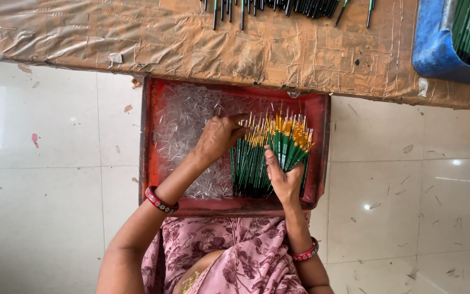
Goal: Sorting, counting, and bundling green-handled paintbrushes in a manufacturing setting.
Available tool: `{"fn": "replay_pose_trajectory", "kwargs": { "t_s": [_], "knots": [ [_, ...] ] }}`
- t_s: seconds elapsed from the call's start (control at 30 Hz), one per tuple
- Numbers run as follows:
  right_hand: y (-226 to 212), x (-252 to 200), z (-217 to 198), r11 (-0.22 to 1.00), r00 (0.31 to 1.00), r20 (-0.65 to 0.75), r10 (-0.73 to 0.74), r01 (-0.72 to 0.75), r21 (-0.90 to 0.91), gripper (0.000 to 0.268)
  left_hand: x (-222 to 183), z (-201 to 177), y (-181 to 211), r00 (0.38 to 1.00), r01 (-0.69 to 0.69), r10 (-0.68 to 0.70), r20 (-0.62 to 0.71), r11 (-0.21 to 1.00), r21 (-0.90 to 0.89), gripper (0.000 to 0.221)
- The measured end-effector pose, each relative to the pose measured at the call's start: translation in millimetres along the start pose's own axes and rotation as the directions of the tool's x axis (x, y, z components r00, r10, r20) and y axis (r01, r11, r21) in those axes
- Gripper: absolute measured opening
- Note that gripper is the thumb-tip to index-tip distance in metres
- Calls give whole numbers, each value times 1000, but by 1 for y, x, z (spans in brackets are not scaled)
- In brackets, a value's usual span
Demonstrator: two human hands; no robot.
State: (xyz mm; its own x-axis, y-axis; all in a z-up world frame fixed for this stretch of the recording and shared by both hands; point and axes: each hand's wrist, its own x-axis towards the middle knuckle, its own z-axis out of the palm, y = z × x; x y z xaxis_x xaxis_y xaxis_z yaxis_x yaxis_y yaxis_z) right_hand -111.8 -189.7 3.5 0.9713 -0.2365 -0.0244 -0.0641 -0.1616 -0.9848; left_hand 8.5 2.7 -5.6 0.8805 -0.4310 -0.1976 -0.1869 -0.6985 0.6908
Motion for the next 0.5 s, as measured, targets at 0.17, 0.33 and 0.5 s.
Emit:
{"fn": "replay_pose_trajectory", "kwargs": {
  "t_s": [0.17,0.33,0.5],
  "knots": [
    [-28,4,5,944,978,60,198,-207,258,24,-4,-17,13,988,-131,103,-114,951,-281,24],
    [-33,-1,7,933,978,85,191,-207,295,18,-4,-37,24,987,-152,147,-60,757,-635,24],
    [-32,-7,4,928,984,19,177,-173,331,16,0,-38,28,964,-31,259,59,330,-943,37]
  ]
}}
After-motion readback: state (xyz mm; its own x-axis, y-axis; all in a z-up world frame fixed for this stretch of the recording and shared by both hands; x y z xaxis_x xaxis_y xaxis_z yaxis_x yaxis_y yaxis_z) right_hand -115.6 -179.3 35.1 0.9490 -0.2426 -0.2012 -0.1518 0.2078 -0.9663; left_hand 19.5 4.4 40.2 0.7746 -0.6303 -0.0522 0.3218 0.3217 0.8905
